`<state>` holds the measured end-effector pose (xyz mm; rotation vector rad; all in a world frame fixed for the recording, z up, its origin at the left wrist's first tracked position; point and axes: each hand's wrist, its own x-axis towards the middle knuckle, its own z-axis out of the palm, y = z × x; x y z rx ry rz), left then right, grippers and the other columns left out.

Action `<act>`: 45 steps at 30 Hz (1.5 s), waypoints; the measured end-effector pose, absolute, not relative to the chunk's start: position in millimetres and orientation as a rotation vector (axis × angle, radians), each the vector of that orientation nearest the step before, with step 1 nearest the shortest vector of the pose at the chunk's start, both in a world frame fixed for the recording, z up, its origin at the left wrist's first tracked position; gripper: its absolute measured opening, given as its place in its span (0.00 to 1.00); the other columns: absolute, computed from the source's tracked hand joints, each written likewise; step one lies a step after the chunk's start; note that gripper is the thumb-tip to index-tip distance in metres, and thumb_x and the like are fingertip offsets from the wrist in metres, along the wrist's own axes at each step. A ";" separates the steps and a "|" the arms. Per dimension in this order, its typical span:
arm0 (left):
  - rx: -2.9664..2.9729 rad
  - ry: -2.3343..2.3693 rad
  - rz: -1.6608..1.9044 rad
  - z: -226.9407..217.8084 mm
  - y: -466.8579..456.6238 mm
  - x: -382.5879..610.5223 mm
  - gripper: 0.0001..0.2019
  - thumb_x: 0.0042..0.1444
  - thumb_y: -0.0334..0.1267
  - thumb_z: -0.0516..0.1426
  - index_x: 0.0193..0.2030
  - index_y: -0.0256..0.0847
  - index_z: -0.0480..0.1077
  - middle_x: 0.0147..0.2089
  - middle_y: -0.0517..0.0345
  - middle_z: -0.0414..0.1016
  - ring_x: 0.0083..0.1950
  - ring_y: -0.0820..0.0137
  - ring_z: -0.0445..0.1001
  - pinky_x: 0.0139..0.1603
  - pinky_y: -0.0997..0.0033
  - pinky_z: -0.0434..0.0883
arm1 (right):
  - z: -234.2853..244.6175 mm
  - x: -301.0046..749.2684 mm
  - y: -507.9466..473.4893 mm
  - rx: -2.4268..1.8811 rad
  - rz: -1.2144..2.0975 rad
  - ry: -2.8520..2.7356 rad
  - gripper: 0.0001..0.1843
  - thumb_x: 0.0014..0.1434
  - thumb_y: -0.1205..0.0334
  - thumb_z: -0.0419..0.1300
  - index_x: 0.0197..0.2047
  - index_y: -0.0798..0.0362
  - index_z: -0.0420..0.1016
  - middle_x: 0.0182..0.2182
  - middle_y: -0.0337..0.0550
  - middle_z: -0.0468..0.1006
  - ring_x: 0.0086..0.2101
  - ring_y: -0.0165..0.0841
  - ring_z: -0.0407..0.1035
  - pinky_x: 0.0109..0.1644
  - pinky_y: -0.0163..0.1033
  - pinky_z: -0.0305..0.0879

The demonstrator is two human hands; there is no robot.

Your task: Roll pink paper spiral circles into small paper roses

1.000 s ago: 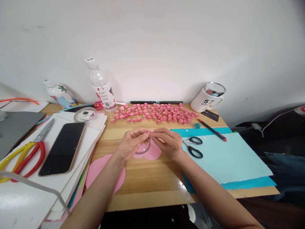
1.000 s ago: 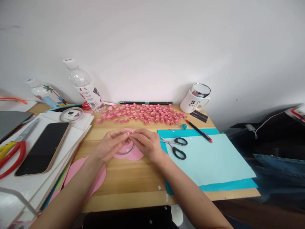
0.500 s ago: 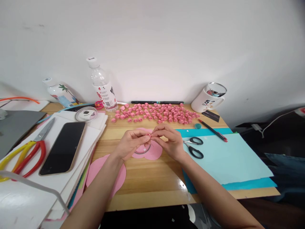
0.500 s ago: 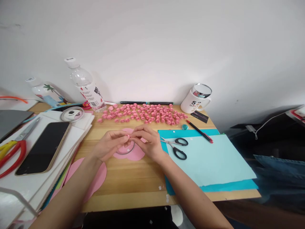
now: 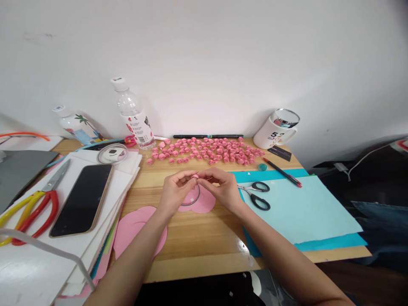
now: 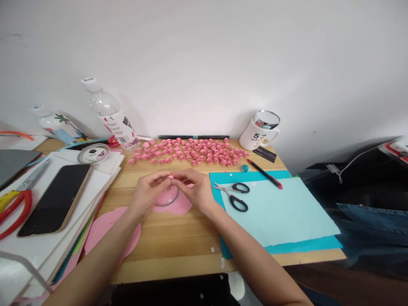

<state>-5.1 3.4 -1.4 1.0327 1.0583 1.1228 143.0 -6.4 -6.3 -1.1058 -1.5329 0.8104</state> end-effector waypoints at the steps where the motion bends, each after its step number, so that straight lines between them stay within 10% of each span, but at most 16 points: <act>1: 1.062 1.072 1.137 -1.5 3.0 -4.6 0.12 0.41 0.37 0.65 0.35 0.37 0.76 0.33 0.55 0.79 0.33 0.71 0.75 0.38 0.70 0.72 | -6.9 143.2 -6.1 -1.115 0.849 -1.503 0.07 0.52 0.59 0.64 0.34 0.50 0.78 0.32 0.43 0.80 0.31 0.33 0.74 0.35 0.39 0.73; 45: 1.457 1.224 1.205 7.4 0.7 -3.5 0.06 0.48 0.35 0.59 0.33 0.38 0.70 0.33 0.57 0.74 0.31 0.72 0.70 0.35 0.72 0.69 | -2.1 138.4 -5.0 -0.960 1.550 -1.015 0.16 0.44 0.57 0.69 0.36 0.54 0.73 0.27 0.40 0.80 0.27 0.30 0.74 0.35 0.39 0.73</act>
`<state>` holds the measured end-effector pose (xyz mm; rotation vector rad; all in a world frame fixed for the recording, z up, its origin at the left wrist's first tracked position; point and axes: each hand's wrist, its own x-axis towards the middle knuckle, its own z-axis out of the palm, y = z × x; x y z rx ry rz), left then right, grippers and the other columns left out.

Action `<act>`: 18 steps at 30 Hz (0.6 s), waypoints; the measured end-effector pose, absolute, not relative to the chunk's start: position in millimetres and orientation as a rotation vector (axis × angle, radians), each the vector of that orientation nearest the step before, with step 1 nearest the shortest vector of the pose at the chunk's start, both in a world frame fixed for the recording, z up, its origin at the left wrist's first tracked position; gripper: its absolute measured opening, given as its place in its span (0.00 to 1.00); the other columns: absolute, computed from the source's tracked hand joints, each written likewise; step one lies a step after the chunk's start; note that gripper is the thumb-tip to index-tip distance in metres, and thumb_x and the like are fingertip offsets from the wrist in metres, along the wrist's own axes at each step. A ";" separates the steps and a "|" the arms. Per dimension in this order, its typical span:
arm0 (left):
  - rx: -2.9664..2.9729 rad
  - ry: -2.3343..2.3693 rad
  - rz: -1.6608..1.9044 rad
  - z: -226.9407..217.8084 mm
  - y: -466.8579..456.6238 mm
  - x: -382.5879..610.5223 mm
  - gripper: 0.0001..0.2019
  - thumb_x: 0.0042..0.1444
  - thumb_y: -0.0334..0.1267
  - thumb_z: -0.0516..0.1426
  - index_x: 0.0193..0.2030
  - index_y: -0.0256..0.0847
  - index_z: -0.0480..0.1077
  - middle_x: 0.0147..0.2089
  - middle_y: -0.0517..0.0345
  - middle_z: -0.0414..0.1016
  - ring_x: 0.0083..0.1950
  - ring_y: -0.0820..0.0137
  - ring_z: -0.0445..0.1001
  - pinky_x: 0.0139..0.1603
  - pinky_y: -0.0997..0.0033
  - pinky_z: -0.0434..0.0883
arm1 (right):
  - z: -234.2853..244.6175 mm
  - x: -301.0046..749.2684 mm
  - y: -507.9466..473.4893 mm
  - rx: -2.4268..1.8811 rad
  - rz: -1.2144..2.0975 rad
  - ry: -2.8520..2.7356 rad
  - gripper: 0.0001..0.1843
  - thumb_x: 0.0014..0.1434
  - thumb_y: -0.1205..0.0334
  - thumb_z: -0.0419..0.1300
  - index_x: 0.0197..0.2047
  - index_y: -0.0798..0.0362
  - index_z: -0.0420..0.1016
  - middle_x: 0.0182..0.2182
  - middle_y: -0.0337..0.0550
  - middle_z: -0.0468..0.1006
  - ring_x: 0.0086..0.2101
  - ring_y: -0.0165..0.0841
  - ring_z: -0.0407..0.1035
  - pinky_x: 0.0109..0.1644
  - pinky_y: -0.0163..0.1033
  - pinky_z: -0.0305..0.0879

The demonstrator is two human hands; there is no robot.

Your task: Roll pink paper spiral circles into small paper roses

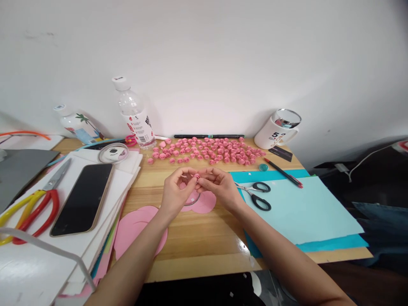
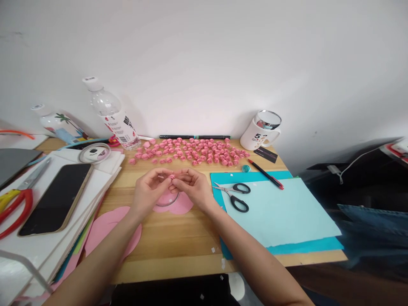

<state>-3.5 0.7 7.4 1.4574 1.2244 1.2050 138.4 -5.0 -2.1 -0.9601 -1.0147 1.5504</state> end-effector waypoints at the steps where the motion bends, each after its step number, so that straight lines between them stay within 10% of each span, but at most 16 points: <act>1: 1.470 1.236 1.219 7.5 0.8 -3.5 0.05 0.48 0.35 0.59 0.33 0.38 0.70 0.33 0.57 0.74 0.31 0.72 0.70 0.35 0.72 0.69 | -2.7 138.5 -5.0 -0.954 1.560 -1.014 0.16 0.44 0.58 0.69 0.36 0.53 0.73 0.28 0.40 0.80 0.28 0.30 0.74 0.36 0.39 0.74; 18: 1.495 1.126 1.232 4.1 -1.5 -1.4 0.08 0.48 0.32 0.58 0.38 0.39 0.69 0.36 0.56 0.72 0.37 0.70 0.71 0.42 0.70 0.68 | -9.7 137.2 -1.9 -0.938 1.692 -0.893 0.15 0.49 0.52 0.66 0.33 0.55 0.72 0.25 0.38 0.77 0.26 0.29 0.74 0.33 0.35 0.73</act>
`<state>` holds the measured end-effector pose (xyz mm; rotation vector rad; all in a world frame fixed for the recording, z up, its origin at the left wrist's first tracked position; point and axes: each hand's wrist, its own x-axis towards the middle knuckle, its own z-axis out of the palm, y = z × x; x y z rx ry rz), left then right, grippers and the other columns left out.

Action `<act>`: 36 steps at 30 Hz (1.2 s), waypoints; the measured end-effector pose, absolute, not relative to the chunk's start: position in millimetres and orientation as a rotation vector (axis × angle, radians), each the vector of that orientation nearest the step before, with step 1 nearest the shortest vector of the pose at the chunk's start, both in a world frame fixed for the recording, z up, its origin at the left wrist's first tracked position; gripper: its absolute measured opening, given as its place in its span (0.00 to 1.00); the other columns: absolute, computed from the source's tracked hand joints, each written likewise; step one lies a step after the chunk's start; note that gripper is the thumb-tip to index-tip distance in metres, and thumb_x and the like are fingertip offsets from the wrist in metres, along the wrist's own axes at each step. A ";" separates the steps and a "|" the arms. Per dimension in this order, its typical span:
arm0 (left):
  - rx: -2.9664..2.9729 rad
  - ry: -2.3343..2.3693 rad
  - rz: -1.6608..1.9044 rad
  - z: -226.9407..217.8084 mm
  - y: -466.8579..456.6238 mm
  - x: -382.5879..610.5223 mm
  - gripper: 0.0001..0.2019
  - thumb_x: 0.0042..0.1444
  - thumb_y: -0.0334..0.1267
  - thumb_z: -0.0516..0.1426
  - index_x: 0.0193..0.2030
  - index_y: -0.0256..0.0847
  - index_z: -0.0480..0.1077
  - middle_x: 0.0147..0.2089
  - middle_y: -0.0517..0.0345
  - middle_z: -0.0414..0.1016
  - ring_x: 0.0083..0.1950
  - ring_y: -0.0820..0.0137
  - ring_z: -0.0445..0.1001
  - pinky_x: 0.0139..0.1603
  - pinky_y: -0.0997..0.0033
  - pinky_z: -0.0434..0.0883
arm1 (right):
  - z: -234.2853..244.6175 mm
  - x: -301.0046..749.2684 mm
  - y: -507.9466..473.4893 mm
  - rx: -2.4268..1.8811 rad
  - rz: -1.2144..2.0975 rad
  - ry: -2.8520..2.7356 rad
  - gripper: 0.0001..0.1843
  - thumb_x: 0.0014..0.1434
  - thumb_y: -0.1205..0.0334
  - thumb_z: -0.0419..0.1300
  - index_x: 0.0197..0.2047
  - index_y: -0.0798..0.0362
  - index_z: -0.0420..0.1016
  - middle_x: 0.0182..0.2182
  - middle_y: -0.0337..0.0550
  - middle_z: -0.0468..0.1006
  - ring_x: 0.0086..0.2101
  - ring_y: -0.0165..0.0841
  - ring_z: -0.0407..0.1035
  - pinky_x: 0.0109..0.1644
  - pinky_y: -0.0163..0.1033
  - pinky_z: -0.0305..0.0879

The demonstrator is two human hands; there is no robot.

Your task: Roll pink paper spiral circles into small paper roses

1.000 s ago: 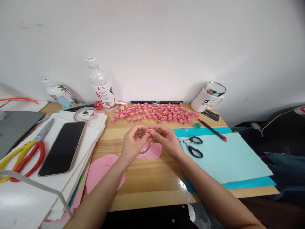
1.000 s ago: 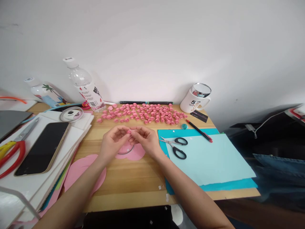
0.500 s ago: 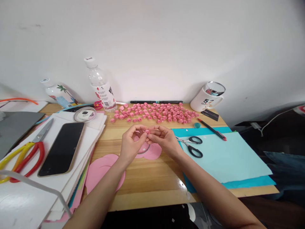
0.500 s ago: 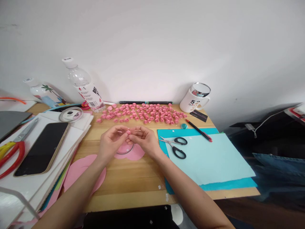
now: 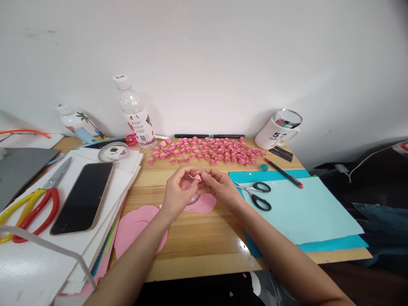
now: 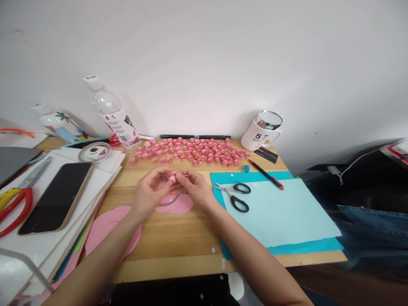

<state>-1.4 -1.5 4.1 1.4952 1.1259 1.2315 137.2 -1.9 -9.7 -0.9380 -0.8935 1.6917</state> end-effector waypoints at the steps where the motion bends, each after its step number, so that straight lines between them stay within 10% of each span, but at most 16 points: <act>1: 1.521 1.138 1.231 4.1 -2.0 -1.2 0.08 0.48 0.32 0.57 0.38 0.39 0.69 0.36 0.56 0.73 0.37 0.70 0.71 0.42 0.70 0.68 | -9.8 137.5 -2.0 -0.944 1.679 -0.910 0.15 0.49 0.52 0.65 0.32 0.55 0.73 0.26 0.38 0.77 0.26 0.28 0.73 0.33 0.35 0.73; 11: 1.632 1.140 1.229 2.7 -2.5 -1.8 0.12 0.47 0.29 0.57 0.41 0.41 0.69 0.36 0.58 0.72 0.36 0.71 0.70 0.41 0.71 0.67 | -10.9 143.4 -2.5 -0.952 1.706 -0.948 0.22 0.48 0.55 0.67 0.45 0.53 0.71 0.29 0.42 0.79 0.29 0.32 0.75 0.36 0.40 0.73; 36: 1.361 1.188 1.173 0.0 2.6 -2.3 0.13 0.46 0.33 0.59 0.41 0.37 0.69 0.35 0.57 0.74 0.35 0.72 0.73 0.38 0.72 0.71 | -7.4 140.4 -2.8 -1.008 1.598 -1.005 0.18 0.44 0.56 0.69 0.38 0.54 0.74 0.26 0.40 0.80 0.26 0.30 0.75 0.35 0.38 0.73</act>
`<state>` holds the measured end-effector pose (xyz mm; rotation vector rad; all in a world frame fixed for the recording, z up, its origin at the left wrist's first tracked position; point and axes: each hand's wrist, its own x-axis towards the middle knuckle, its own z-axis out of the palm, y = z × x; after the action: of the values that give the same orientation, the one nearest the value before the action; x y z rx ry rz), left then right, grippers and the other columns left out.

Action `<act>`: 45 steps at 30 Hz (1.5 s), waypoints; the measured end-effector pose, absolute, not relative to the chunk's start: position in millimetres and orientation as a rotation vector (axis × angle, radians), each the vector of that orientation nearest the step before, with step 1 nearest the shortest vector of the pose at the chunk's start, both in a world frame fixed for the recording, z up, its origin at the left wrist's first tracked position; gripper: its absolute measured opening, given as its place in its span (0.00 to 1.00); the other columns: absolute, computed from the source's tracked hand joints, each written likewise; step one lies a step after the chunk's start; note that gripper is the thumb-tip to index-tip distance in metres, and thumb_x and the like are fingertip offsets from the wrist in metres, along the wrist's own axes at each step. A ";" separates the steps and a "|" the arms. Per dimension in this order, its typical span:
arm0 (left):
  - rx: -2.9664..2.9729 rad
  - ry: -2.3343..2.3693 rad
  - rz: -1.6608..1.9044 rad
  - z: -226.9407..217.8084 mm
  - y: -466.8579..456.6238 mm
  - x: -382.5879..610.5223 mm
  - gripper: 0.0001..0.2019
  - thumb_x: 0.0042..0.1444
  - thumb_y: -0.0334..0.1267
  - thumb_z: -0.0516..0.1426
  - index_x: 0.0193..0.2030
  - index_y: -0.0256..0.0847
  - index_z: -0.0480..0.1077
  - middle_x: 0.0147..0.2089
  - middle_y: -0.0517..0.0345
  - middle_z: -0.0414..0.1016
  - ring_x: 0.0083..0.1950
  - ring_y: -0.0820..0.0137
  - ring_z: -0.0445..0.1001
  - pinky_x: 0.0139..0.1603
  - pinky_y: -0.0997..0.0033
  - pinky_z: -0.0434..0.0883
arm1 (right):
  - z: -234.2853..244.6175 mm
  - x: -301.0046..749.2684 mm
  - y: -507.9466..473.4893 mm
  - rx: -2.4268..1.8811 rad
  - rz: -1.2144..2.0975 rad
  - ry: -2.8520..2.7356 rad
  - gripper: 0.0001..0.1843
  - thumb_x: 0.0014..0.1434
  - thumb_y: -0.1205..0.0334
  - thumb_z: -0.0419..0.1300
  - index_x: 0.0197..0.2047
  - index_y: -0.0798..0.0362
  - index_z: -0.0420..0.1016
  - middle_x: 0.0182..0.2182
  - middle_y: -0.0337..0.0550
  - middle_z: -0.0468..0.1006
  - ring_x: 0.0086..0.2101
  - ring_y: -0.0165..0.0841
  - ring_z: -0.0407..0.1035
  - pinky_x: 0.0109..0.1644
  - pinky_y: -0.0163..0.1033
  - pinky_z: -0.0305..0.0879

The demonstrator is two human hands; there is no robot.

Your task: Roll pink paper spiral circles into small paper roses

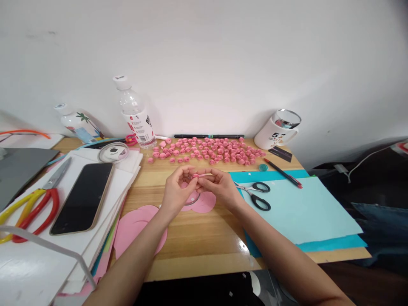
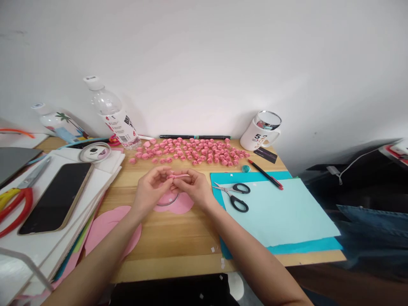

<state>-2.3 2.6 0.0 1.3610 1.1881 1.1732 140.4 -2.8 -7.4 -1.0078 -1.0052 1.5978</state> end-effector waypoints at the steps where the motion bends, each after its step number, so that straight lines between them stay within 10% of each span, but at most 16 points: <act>1: 1.363 1.193 1.155 0.5 2.3 -2.6 0.12 0.46 0.34 0.59 0.39 0.36 0.70 0.36 0.55 0.75 0.35 0.71 0.74 0.39 0.71 0.71 | -7.1 140.1 -2.6 -1.012 1.586 -1.004 0.17 0.44 0.56 0.69 0.37 0.54 0.74 0.25 0.40 0.80 0.26 0.30 0.74 0.35 0.38 0.73; 14: 1.226 1.161 1.083 -1.2 2.8 -0.1 0.15 0.43 0.34 0.61 0.40 0.35 0.72 0.38 0.53 0.78 0.39 0.67 0.77 0.44 0.67 0.73 | -12.9 141.0 -2.5 -1.136 1.403 -1.139 0.14 0.51 0.54 0.63 0.37 0.54 0.72 0.26 0.42 0.80 0.26 0.34 0.75 0.35 0.42 0.74; 26: 1.421 1.239 1.153 -8.2 3.8 -3.2 0.09 0.46 0.35 0.60 0.36 0.38 0.73 0.35 0.55 0.78 0.35 0.69 0.76 0.40 0.68 0.74 | -17.3 145.5 -6.5 -1.202 0.193 -1.904 0.18 0.56 0.76 0.48 0.39 0.48 0.73 0.45 0.48 0.68 0.39 0.33 0.71 0.37 0.38 0.69; 45: 2.093 1.197 1.234 -19.9 3.5 -7.0 0.11 0.52 0.28 0.55 0.43 0.40 0.69 0.40 0.55 0.74 0.39 0.70 0.73 0.43 0.69 0.71 | -11.4 137.8 -6.3 -1.233 0.928 -1.473 0.11 0.53 0.56 0.61 0.37 0.53 0.73 0.33 0.44 0.78 0.32 0.34 0.74 0.40 0.41 0.71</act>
<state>-7.0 3.5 -19.9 2.0929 1.1974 1.2342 137.8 -6.3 -11.4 -1.2331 -1.4734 0.9275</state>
